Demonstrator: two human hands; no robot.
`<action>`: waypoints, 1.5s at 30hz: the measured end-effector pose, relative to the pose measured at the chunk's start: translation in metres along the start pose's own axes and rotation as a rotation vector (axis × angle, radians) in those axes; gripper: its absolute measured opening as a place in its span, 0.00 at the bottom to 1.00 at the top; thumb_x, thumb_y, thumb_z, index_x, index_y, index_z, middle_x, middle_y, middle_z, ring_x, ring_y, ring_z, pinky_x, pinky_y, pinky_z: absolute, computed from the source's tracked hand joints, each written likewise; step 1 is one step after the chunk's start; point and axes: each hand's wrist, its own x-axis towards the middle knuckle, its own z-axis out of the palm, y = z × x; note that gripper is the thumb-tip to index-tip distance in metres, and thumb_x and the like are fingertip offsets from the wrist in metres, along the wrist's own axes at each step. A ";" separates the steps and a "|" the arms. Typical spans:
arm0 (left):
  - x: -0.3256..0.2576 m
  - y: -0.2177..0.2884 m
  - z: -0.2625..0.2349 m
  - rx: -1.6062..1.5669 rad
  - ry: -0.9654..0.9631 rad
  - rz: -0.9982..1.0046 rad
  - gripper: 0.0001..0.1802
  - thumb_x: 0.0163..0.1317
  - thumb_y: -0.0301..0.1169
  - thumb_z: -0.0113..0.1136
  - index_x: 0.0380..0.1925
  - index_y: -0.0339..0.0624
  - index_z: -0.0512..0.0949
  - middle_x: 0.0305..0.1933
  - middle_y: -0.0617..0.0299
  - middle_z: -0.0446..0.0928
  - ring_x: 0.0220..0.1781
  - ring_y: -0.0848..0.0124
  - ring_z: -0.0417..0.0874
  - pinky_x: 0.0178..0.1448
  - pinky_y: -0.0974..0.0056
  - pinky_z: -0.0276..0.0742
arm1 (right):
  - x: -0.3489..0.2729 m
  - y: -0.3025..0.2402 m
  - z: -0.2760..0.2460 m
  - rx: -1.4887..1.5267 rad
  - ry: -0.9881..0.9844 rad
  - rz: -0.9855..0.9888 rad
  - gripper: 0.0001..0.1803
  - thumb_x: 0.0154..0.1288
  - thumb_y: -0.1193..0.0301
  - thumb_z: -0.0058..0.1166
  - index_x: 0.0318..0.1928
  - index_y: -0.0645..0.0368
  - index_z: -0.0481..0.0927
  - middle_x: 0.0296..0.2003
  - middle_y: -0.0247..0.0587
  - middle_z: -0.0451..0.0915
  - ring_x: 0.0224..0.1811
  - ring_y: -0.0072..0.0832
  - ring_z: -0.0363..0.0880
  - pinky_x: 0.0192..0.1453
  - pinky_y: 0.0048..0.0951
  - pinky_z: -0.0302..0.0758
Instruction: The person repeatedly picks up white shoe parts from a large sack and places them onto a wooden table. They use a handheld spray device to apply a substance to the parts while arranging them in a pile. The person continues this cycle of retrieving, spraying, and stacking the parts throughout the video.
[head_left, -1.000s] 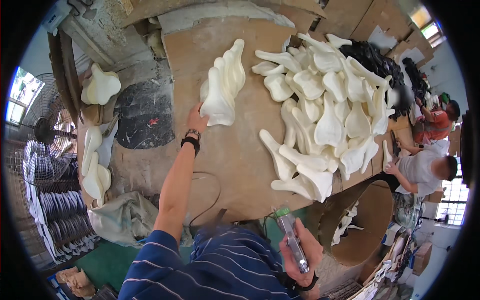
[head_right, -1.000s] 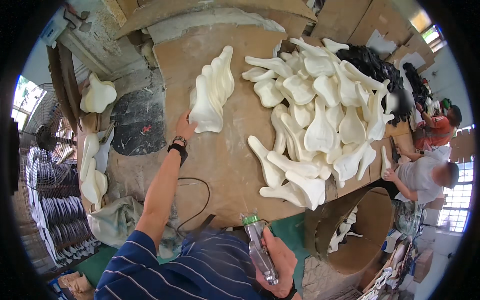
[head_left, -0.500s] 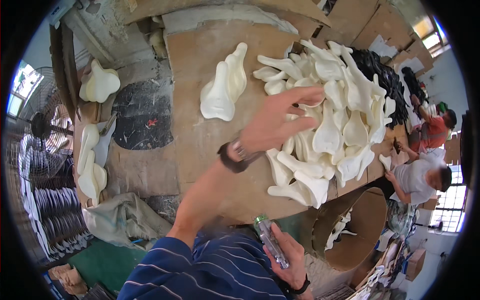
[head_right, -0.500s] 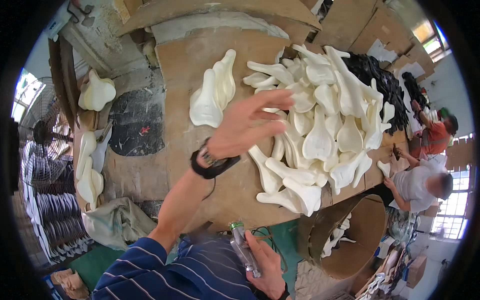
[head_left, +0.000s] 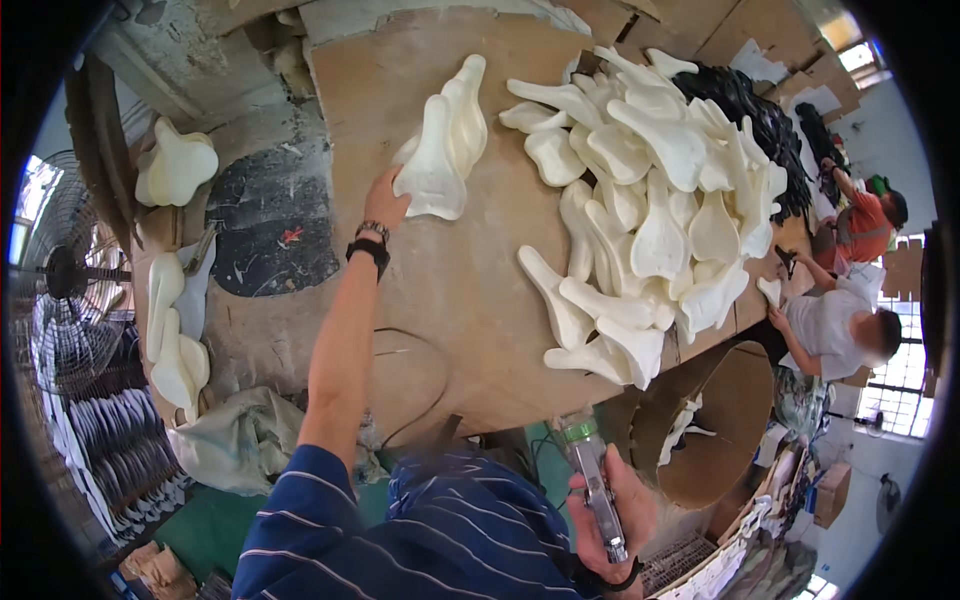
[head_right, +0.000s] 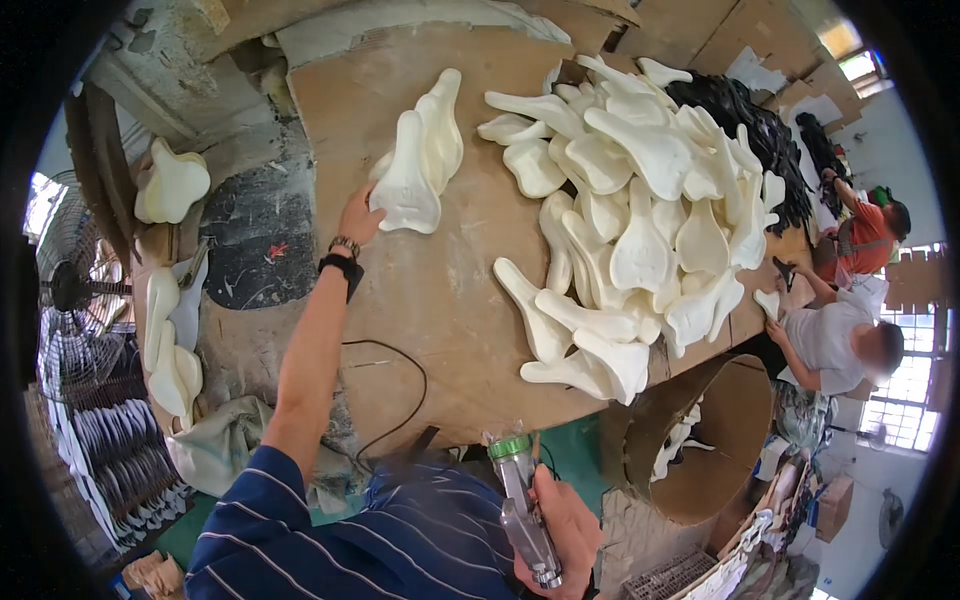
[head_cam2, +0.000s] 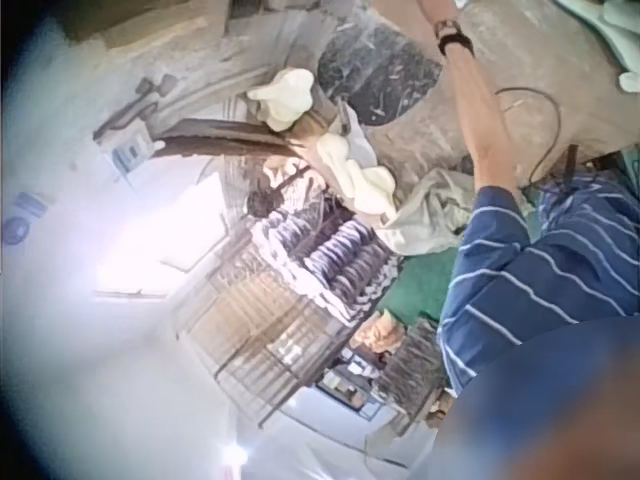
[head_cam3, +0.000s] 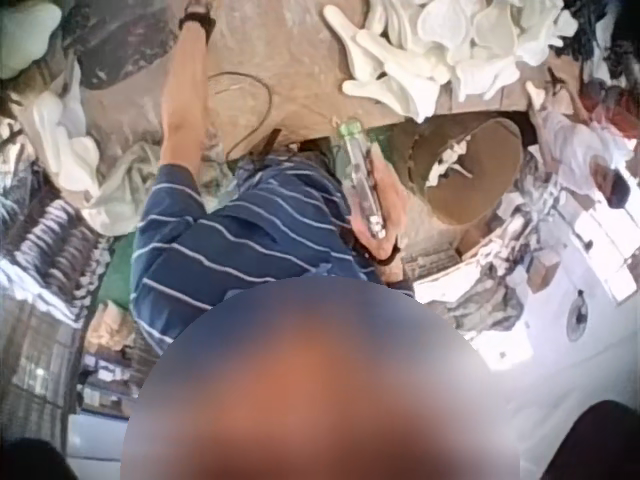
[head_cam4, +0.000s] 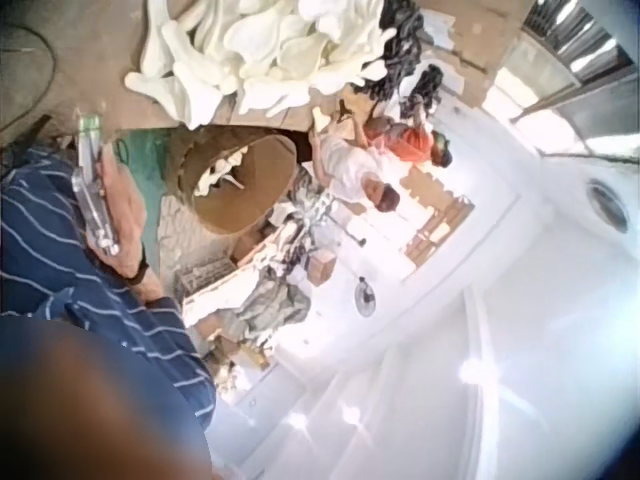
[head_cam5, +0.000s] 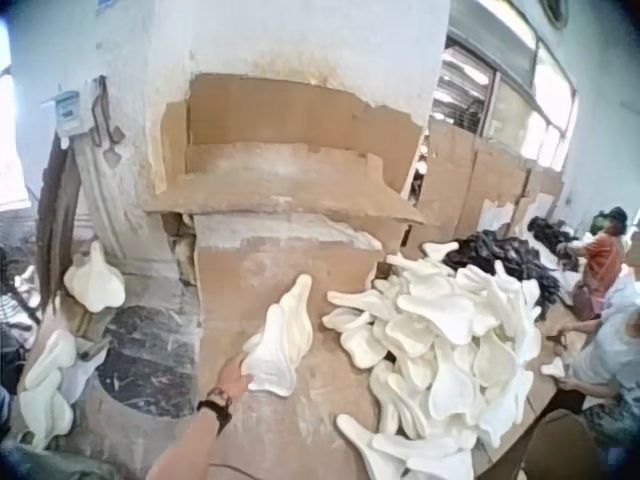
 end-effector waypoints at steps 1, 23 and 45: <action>0.001 -0.011 0.007 0.031 -0.012 0.007 0.25 0.52 0.26 0.63 0.53 0.44 0.83 0.47 0.51 0.87 0.49 0.56 0.87 0.58 0.56 0.81 | -0.002 -0.003 0.000 -0.004 -0.013 -0.002 0.32 0.59 0.76 0.66 0.64 0.71 0.75 0.33 0.48 0.84 0.30 0.34 0.85 0.37 0.31 0.80; -0.018 0.058 -0.099 -0.103 -0.227 -0.153 0.24 0.51 0.34 0.63 0.50 0.38 0.84 0.46 0.44 0.86 0.47 0.51 0.87 0.53 0.57 0.80 | 0.013 -0.029 0.003 0.006 -0.148 0.142 0.34 0.56 0.78 0.69 0.65 0.69 0.76 0.36 0.50 0.85 0.33 0.38 0.84 0.41 0.34 0.79; 0.042 0.071 -0.018 0.017 -0.394 0.128 0.25 0.52 0.38 0.63 0.51 0.40 0.84 0.60 0.44 0.79 0.60 0.48 0.80 0.64 0.53 0.76 | 0.027 -0.038 0.014 -0.035 0.061 0.159 0.29 0.64 0.78 0.65 0.65 0.70 0.76 0.39 0.47 0.87 0.37 0.29 0.86 0.45 0.30 0.82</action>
